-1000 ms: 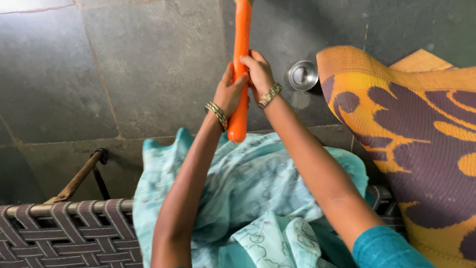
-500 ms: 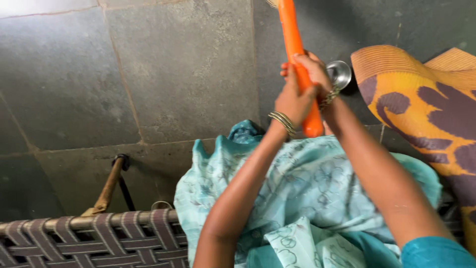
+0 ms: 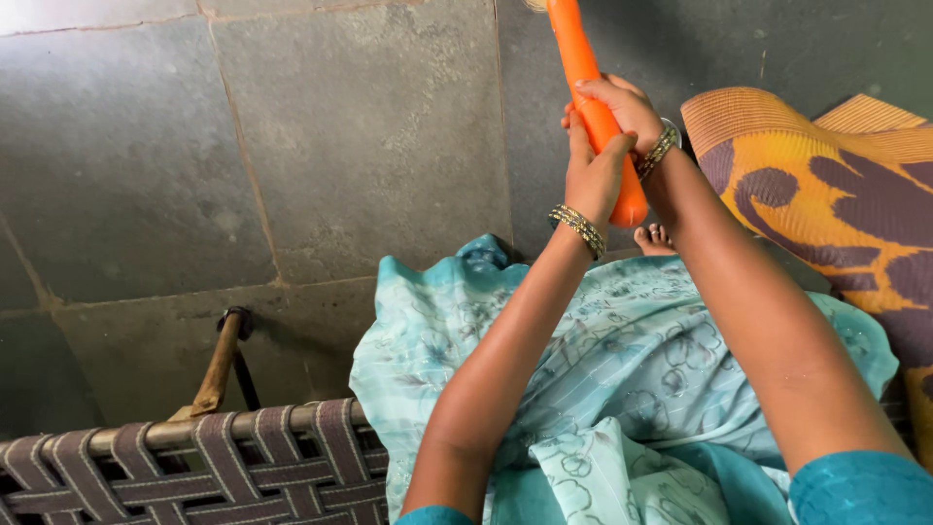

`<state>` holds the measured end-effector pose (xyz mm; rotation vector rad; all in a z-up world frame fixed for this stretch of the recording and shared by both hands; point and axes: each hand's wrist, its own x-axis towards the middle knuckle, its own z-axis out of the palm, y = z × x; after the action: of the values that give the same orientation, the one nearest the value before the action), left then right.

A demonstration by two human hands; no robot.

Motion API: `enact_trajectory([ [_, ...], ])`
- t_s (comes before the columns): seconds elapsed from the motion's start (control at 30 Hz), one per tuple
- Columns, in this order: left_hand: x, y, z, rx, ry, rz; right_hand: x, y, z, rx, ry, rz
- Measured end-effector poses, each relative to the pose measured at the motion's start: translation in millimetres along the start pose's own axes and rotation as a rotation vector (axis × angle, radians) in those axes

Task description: The person assembles a broom by repeatedly sliding, twisting, and pressing a plastic handle onto the broom by hand.

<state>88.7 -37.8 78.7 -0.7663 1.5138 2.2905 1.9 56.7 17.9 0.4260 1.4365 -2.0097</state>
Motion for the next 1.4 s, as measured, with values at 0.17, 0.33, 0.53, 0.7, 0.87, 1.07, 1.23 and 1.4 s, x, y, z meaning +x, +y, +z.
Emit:
enact_trajectory([
  [0.17, 3.7, -11.7, 2.5, -0.139, -0.086, 0.017, -37.0, -12.6, 5.3, -0.060, -0.011, 0.015],
  [0.33, -1.8, -18.0, 2.2, -0.039, -0.018, -0.258, -73.1, 2.2, -0.5, -0.013, 0.019, 0.012],
  [0.53, 21.4, -53.0, -6.1, 0.302, 0.068, -0.214, -71.1, 35.1, -30.8, -0.016, 0.034, -0.062],
  [0.7, 36.8, -63.1, -21.2, 0.091, 0.141, -0.208, -54.8, 57.5, -15.0, 0.009, 0.118, -0.088],
  [0.87, 43.1, -51.0, -34.9, -0.008, 0.086, -0.086, -44.0, 55.8, 11.6, 0.144, 0.098, -0.004],
  [1.07, 42.4, -55.0, -38.2, -0.030, 0.079, 0.045, -40.1, 63.9, 26.0, 0.242, 0.095, 0.006],
  [1.23, 32.7, -44.7, -34.5, 0.029, 0.120, 0.056, -46.3, 46.2, 29.8, 0.095, 0.051, -0.010],
  [1.4, 19.2, -20.8, -28.8, 0.110, 0.165, 0.123, -54.3, 29.8, 40.1, -0.009, -0.052, -0.122],
])
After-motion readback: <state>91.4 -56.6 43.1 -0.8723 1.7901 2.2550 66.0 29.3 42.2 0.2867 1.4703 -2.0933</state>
